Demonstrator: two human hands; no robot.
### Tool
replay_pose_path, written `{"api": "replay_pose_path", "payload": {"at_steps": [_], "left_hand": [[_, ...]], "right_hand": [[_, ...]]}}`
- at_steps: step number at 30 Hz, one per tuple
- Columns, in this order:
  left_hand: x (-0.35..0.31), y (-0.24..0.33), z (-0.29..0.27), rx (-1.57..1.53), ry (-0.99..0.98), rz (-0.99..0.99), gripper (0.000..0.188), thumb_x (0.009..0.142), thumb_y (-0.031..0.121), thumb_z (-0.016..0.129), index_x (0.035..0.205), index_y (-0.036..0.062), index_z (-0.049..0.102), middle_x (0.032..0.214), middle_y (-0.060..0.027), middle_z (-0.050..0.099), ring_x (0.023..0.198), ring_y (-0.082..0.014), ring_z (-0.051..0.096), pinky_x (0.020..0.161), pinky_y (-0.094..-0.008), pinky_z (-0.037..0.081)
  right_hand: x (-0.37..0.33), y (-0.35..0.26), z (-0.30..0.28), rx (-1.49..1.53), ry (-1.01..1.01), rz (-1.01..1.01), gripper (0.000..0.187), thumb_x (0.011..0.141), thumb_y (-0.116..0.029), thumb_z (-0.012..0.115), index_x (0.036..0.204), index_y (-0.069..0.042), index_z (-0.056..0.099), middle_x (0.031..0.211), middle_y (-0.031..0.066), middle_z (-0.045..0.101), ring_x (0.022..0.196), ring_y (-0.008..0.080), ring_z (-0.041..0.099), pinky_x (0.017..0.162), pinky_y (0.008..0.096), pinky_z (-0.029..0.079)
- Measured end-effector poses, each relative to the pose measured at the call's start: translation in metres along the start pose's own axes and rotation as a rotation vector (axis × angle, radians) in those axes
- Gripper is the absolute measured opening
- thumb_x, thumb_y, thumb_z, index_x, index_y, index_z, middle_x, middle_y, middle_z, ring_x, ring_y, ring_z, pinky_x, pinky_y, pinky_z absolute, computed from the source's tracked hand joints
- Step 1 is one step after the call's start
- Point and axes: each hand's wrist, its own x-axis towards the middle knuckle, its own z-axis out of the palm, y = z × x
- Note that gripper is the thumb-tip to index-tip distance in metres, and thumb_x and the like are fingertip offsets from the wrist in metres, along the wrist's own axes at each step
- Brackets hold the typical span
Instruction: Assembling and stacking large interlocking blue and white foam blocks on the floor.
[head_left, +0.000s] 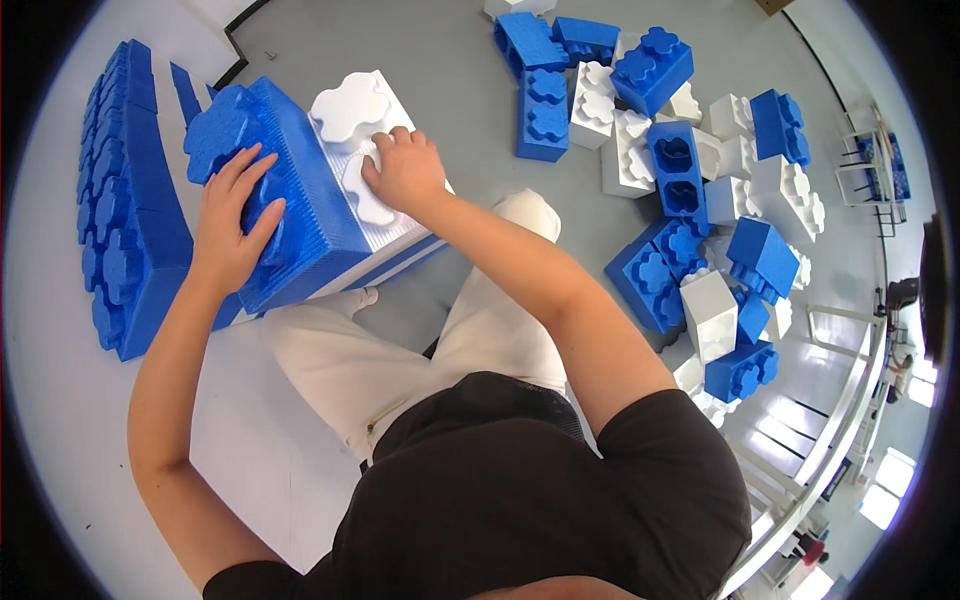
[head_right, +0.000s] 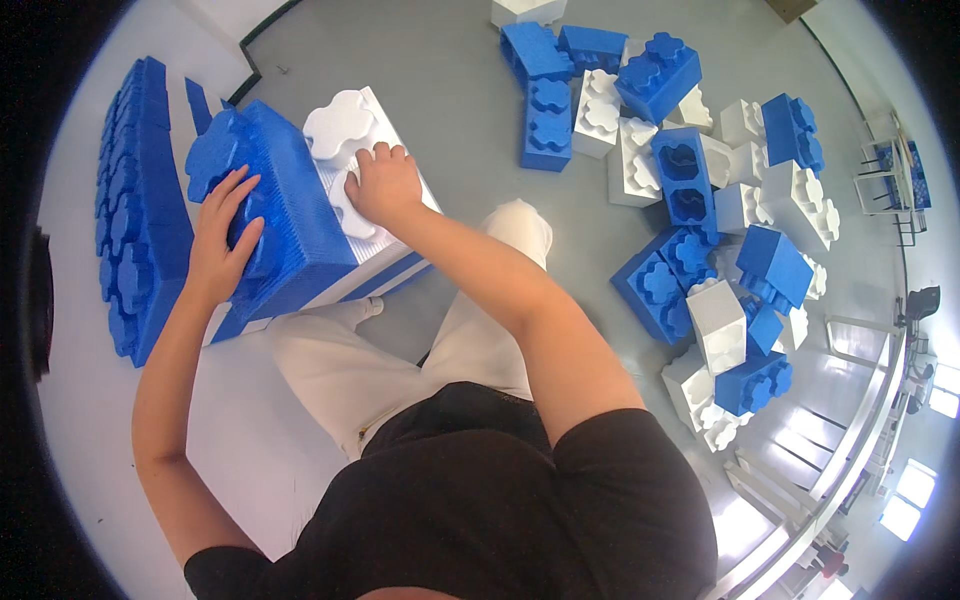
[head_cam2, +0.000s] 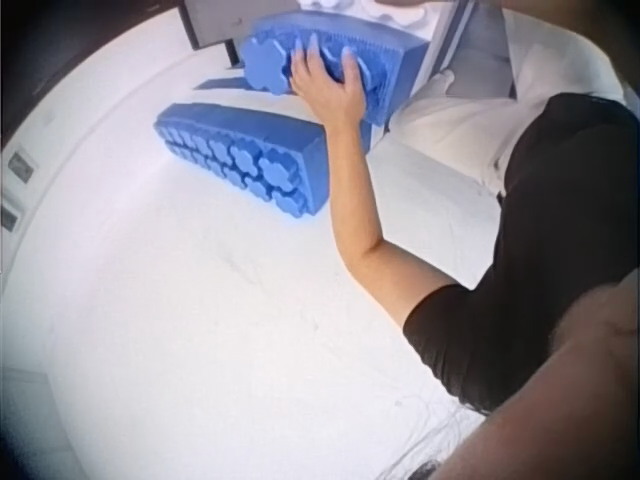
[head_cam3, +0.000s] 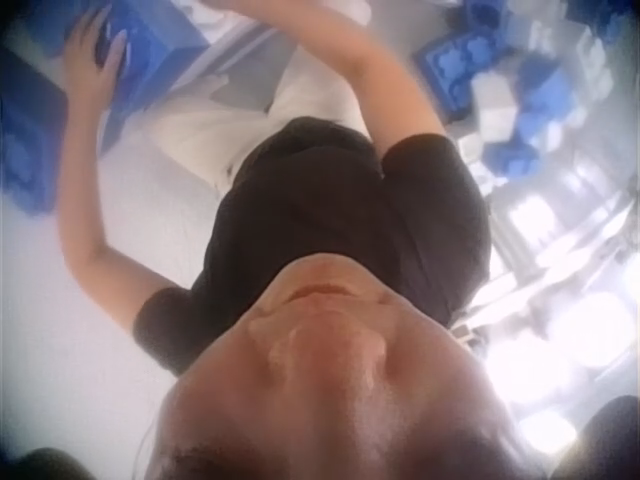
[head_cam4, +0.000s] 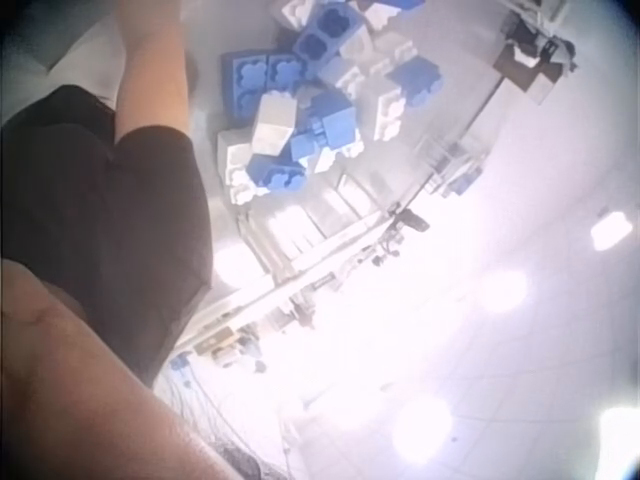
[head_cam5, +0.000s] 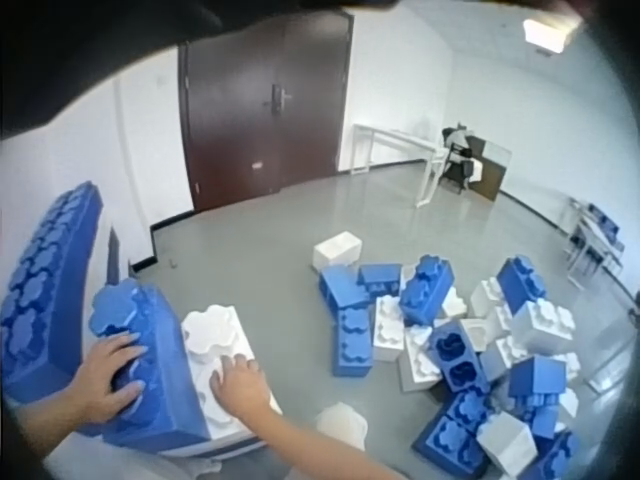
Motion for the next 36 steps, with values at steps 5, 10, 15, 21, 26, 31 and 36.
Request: {"api": "replay_pose_path", "payload": {"at_steps": [5, 10, 15, 21, 26, 31, 36], "left_hand": [[0.001, 0.007, -0.006, -0.023, -0.044, -0.062, 0.050, 0.094, 0.030, 0.060, 0.140, 0.0105, 0.055, 0.150, -0.0122, 0.048, 0.138, -0.0343, 0.043, 0.118, -0.0478, 0.028], [0.003, 0.011, -0.009, 0.009, -0.086, -0.089, 0.050, 0.093, 0.028, 0.058, 0.140, 0.0106, 0.055, 0.149, -0.0112, 0.048, 0.138, -0.0331, 0.043, 0.117, -0.0453, 0.029], [0.007, 0.010, -0.009, 0.013, -0.075, -0.061, 0.050, 0.089, 0.025, 0.062, 0.136, 0.0082, 0.057, 0.146, -0.0128, 0.050, 0.133, -0.0340, 0.046, 0.114, -0.0461, 0.031], [0.012, 0.009, -0.011, 0.016, -0.107, -0.069, 0.052, 0.085, 0.023, 0.061, 0.134, 0.0050, 0.056, 0.146, -0.0157, 0.049, 0.131, -0.0362, 0.045, 0.114, -0.0471, 0.030], [0.012, 0.005, -0.013, 0.038, -0.139, -0.058, 0.054, 0.085, 0.027, 0.060, 0.132, 0.0022, 0.056, 0.143, -0.0200, 0.050, 0.128, -0.0387, 0.046, 0.111, -0.0484, 0.032], [0.013, -0.006, -0.010, -0.037, -0.177, -0.040, 0.055, 0.088, 0.037, 0.057, 0.127, -0.0017, 0.054, 0.138, -0.0274, 0.048, 0.123, -0.0430, 0.047, 0.107, -0.0530, 0.034], [0.012, -0.019, -0.010, -0.005, -0.257, -0.030, 0.060, 0.089, 0.047, 0.055, 0.127, 0.0005, 0.052, 0.136, -0.0285, 0.047, 0.123, -0.0443, 0.046, 0.104, -0.0569, 0.034]], "right_hand": [[0.000, -0.004, -0.007, 0.009, -0.051, 0.014, 0.043, 0.093, -0.038, 0.058, 0.120, -0.005, 0.063, 0.115, 0.0160, 0.061, 0.106, 0.0337, 0.058, 0.090, 0.0468, 0.048], [-0.001, -0.001, -0.008, 0.040, -0.058, -0.009, 0.042, 0.093, -0.037, 0.059, 0.119, -0.005, 0.063, 0.114, 0.0164, 0.060, 0.107, 0.0344, 0.057, 0.090, 0.0477, 0.048], [-0.001, 0.004, -0.005, 0.083, 0.036, -0.096, 0.041, 0.090, -0.034, 0.062, 0.119, -0.005, 0.063, 0.119, 0.0162, 0.058, 0.115, 0.0347, 0.052, 0.102, 0.0521, 0.039], [0.002, 0.008, -0.021, 0.397, 0.115, -0.106, 0.054, 0.086, -0.022, 0.070, 0.134, -0.007, 0.049, 0.132, 0.0168, 0.048, 0.129, 0.0346, 0.041, 0.113, 0.0574, 0.026], [0.041, 0.074, 0.012, 0.879, 0.512, 0.169, 0.054, 0.087, -0.009, 0.067, 0.135, 0.000, 0.042, 0.133, 0.0234, 0.043, 0.129, 0.0426, 0.037, 0.110, 0.0520, 0.028], [0.092, 0.240, 0.088, 0.229, 0.553, 0.425, 0.073, 0.082, -0.015, 0.075, 0.142, -0.001, 0.037, 0.139, 0.0223, 0.042, 0.129, 0.0410, 0.039, 0.105, 0.0496, 0.036], [0.073, 0.414, 0.153, -0.329, 0.033, 0.599, 0.103, 0.070, -0.022, 0.085, 0.156, -0.022, 0.028, 0.159, 0.0208, 0.027, 0.143, 0.0436, 0.032, 0.111, 0.0540, 0.037]]}}
